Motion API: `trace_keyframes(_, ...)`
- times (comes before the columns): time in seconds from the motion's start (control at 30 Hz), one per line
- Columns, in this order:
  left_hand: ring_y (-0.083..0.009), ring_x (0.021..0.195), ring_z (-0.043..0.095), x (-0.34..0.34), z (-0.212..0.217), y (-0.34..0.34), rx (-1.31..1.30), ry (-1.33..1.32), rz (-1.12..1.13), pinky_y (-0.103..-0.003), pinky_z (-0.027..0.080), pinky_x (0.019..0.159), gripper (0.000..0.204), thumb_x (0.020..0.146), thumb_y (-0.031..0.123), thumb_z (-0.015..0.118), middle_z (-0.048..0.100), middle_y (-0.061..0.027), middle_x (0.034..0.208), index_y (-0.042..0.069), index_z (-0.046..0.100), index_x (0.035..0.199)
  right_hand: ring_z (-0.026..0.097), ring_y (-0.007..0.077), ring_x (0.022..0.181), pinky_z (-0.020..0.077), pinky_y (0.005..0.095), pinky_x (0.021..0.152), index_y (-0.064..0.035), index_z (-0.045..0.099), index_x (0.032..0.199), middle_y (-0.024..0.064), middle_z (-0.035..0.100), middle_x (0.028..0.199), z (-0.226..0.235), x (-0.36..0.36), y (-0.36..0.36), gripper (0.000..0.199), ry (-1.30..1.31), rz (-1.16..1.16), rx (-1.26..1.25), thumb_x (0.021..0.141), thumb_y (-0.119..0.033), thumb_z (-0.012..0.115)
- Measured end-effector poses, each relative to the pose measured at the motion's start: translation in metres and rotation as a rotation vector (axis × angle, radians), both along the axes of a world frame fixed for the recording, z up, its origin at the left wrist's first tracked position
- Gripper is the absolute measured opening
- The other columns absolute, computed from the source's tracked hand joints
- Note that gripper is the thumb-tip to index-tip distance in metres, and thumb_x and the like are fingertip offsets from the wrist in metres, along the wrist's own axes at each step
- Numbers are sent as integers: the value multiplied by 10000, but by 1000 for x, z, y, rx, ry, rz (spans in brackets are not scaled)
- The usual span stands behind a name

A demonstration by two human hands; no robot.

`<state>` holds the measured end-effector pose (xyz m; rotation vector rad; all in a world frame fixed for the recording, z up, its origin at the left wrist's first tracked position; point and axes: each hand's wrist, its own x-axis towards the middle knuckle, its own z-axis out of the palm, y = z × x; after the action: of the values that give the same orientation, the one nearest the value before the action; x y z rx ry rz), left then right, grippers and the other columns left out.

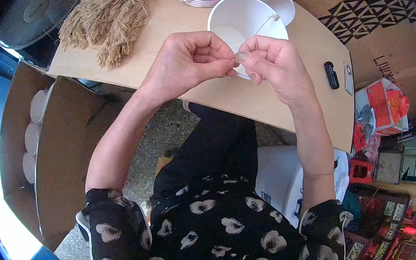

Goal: Attaching a string handle to a paper cup by threading it through holes and tying knots.

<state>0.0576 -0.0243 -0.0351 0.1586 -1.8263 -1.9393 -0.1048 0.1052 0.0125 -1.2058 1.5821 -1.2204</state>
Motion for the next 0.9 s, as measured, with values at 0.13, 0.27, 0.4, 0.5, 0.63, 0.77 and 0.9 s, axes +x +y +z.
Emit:
trace_keyframes(0.13, -159, 881, 704, 0, 0, -1, 4, 29, -16, -260, 580, 812, 117, 877, -6, 679, 699, -84, 931, -32, 632, 981, 500, 36, 558, 388, 184, 500, 18, 651, 904, 6, 620, 703, 0, 0, 0, 127, -26, -16, -10, 918, -108, 644)
trace_keyframes(0.27, -163, 896, 703, -1, 2, -1, 29, 34, -22, -264, 576, 832, 152, 876, -10, 676, 698, -84, 947, -31, 624, 1017, 505, 43, 557, 392, 188, 502, 19, 651, 903, 6, 614, 693, -3, -3, 0, 129, -83, -34, -31, 921, -108, 636)
trace_keyframes(0.4, -163, 910, 700, 0, 4, -1, 101, -1, -27, -263, 572, 834, 204, 876, -4, 676, 695, -90, 967, -31, 611, 1068, 510, 46, 565, 396, 187, 512, 18, 652, 921, 6, 609, 692, -4, -4, 1, 135, -95, -47, -44, 920, -116, 638)
trace_keyframes(0.5, -156, 903, 698, -1, 4, -1, 90, 0, -29, -262, 571, 823, 210, 881, 8, 674, 695, -90, 962, -30, 609, 1078, 507, 43, 579, 399, 183, 529, 14, 651, 947, -1, 604, 693, -3, -6, 2, 141, -137, -45, -66, 921, -124, 640)
trace_keyframes(0.63, -138, 872, 693, 1, 4, -1, 118, -21, -13, -261, 572, 802, 198, 901, 43, 664, 701, -85, 922, -31, 610, 1077, 517, 37, 609, 408, 175, 556, 12, 650, 972, -8, 605, 702, 0, 1, 4, 125, -21, -5, -142, 903, -92, 658)
trace_keyframes(0.77, -128, 847, 690, -2, 4, -2, 107, -29, 2, -259, 571, 791, 194, 912, 58, 653, 705, -87, 904, -34, 607, 1077, 544, 32, 653, 440, 176, 597, 23, 651, 986, 6, 643, 742, -4, 5, 3, 131, 302, 2, -212, 882, -52, 679)
trace_keyframes(0.9, -129, 846, 694, -3, 6, 0, 120, -21, -24, -257, 571, 789, 188, 917, 63, 652, 709, -93, 917, -36, 605, 1070, 545, 32, 632, 453, 181, 595, 37, 660, 949, 24, 673, 771, -1, 4, 2, 96, 185, -52, -169, 899, -45, 660)
